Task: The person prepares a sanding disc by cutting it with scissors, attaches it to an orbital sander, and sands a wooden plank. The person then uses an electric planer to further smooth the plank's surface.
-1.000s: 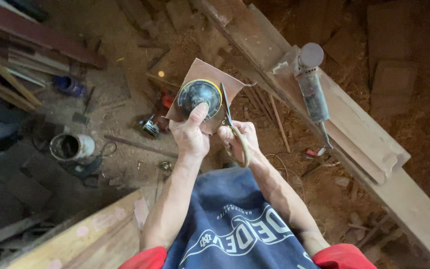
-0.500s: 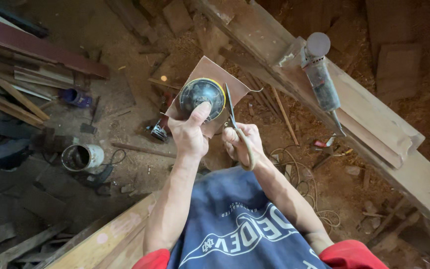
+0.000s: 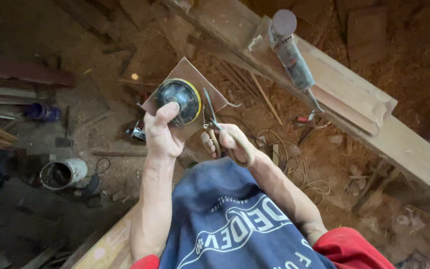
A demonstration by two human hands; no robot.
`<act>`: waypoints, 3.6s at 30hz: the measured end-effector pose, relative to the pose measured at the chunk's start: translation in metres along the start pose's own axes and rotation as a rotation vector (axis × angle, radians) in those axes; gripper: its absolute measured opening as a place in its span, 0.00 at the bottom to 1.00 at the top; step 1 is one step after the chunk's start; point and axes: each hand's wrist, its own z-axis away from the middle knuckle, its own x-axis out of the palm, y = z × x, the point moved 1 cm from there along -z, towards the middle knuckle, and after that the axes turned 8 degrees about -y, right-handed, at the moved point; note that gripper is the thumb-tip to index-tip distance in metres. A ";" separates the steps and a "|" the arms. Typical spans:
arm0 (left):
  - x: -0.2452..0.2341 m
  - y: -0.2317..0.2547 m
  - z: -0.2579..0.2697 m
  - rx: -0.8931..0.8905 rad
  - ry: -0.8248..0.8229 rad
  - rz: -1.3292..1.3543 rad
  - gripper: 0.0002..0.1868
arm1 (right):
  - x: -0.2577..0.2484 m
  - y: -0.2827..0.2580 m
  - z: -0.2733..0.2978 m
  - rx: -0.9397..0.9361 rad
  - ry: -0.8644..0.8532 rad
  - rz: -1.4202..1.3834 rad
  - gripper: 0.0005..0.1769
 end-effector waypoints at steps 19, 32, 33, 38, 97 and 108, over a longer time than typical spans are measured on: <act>-0.011 -0.028 0.001 0.031 0.141 -0.231 0.25 | -0.022 0.015 0.006 0.249 0.468 0.341 0.35; 0.004 -0.004 -0.002 -0.074 0.005 -0.361 0.23 | -0.021 0.018 -0.001 0.107 0.497 0.251 0.33; 0.005 -0.004 -0.003 -0.033 -0.021 -0.373 0.23 | -0.019 0.019 0.000 0.131 0.537 0.262 0.32; 0.005 0.004 -0.007 -0.113 -0.061 -0.416 0.23 | -0.015 0.005 0.002 0.143 0.534 0.359 0.33; -0.002 0.030 -0.026 -0.513 -0.370 -0.874 0.22 | -0.015 -0.017 0.025 0.237 0.400 0.457 0.23; 0.017 0.030 -0.021 -0.734 -0.555 -1.241 0.23 | -0.027 -0.030 0.021 0.013 0.176 0.651 0.30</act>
